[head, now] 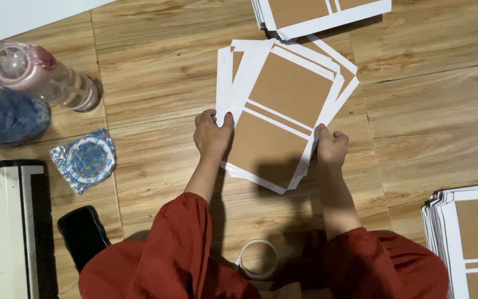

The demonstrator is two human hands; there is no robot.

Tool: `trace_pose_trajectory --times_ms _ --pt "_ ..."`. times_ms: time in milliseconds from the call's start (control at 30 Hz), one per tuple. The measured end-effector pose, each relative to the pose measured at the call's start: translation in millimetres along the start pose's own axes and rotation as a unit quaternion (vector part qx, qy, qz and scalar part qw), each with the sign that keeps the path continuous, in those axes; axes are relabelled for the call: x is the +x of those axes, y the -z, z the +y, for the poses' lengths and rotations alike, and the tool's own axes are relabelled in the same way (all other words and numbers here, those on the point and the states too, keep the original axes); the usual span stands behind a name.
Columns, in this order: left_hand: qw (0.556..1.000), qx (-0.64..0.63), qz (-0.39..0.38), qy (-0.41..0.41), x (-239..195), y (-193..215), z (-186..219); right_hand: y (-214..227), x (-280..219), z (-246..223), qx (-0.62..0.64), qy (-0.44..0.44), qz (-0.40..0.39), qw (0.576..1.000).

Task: The person sits on the floor and assembles flat paper boxes by folding the flaps and securing them with clear adhesive tape. They handle a stack of pre-cut paper sheets, folding the edges and applying tape to create the box structure.

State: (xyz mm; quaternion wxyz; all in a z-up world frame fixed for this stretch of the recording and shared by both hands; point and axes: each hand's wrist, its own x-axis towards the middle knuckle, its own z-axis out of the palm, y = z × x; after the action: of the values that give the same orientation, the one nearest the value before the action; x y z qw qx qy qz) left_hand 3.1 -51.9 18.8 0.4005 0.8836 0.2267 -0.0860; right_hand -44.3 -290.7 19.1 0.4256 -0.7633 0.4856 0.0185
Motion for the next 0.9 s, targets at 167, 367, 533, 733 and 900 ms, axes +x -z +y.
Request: trace_pose_trajectory --times_ms 167,367,533,733,900 --pt "0.996 -0.027 -0.035 0.084 6.7 2.5 -16.4 12.6 -24.8 -17.0 0.041 -0.04 -0.055 0.997" --pt "0.984 -0.07 -0.069 0.147 -40.8 17.7 -22.1 8.4 -41.3 26.5 -0.051 0.032 -0.059 0.996" --pt "0.994 -0.061 -0.056 0.076 -96.3 43.8 -35.0 5.6 -54.6 82.3 -0.093 0.141 -0.028 0.985" --pt "0.898 -0.279 -0.28 0.194 -169.7 98.4 -11.5 27.8 -93.0 88.5 -0.052 0.05 -0.146 0.987" --pt "0.886 -0.387 -0.256 0.002 -178.1 97.4 -52.3 66.5 -156.7 50.9 0.262 -0.047 -0.305 0.914"
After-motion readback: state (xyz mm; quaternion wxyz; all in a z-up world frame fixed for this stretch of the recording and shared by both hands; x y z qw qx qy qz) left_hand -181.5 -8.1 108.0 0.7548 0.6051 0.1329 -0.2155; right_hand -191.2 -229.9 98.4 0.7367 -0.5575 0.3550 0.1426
